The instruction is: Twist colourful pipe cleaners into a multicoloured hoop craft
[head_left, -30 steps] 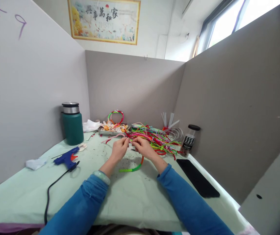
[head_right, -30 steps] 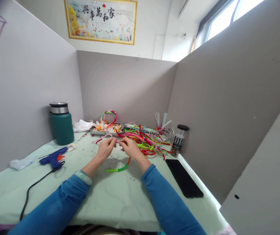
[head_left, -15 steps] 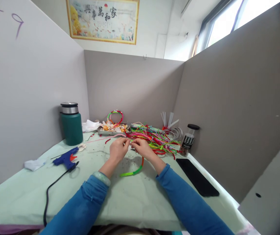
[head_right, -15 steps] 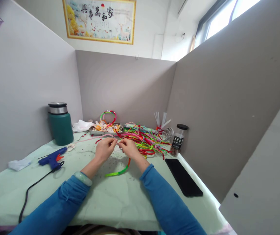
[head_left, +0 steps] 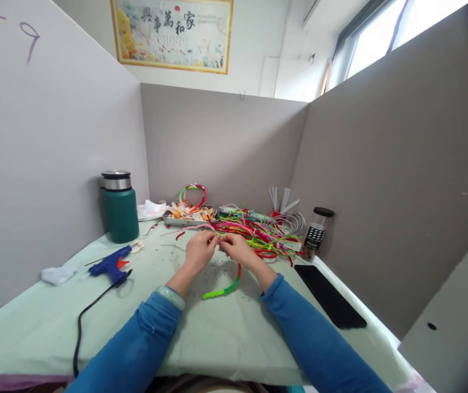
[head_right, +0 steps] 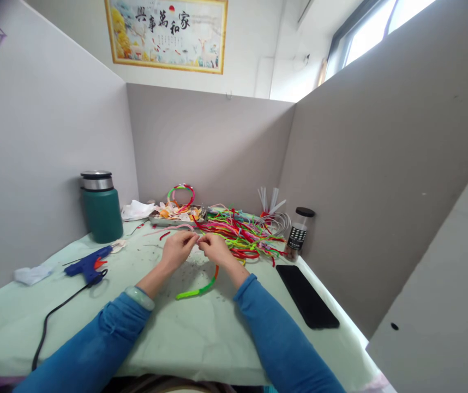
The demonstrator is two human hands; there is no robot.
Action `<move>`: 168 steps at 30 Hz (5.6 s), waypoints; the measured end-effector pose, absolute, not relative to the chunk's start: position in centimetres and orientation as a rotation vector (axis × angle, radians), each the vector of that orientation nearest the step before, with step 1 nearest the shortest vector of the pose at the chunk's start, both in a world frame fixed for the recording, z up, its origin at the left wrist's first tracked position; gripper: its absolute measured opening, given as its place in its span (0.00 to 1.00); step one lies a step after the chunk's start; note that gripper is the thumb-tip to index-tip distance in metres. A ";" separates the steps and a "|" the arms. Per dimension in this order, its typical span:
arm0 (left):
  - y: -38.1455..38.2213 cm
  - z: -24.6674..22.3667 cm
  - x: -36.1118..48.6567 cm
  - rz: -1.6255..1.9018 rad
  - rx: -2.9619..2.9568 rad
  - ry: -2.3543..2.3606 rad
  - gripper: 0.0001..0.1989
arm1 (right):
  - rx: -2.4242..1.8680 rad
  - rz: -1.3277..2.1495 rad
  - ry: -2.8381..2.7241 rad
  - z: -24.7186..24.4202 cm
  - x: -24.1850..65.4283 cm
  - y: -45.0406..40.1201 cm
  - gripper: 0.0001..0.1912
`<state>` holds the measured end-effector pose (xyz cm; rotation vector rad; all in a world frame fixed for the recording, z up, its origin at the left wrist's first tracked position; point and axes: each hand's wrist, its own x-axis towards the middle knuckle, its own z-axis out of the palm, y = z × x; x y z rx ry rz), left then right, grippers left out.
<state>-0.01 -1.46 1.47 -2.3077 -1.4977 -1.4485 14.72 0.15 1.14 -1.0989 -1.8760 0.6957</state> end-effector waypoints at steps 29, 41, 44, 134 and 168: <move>-0.5 1.2 -0.5 -1.808 -2.648 -1.523 0.15 | -1.036 0.650 -1.807 0.8 15.3 0.8 0.07; 1.1 0.0 -0.2 -1.914 -2.655 -1.718 0.11 | -1.054 0.634 -1.844 1.1 15.3 0.5 0.06; 1.1 0.0 -0.3 -1.895 -2.686 -1.689 0.11 | -1.051 0.648 -1.844 1.1 15.3 0.5 0.06; 0.0 0.6 -0.2 -1.973 -2.703 -1.714 0.11 | -1.071 0.709 -1.788 0.4 15.5 1.2 0.10; -1.3 2.0 -0.6 -2.175 -2.988 -2.024 0.22 | -1.013 0.780 -1.879 0.9 15.6 0.3 0.11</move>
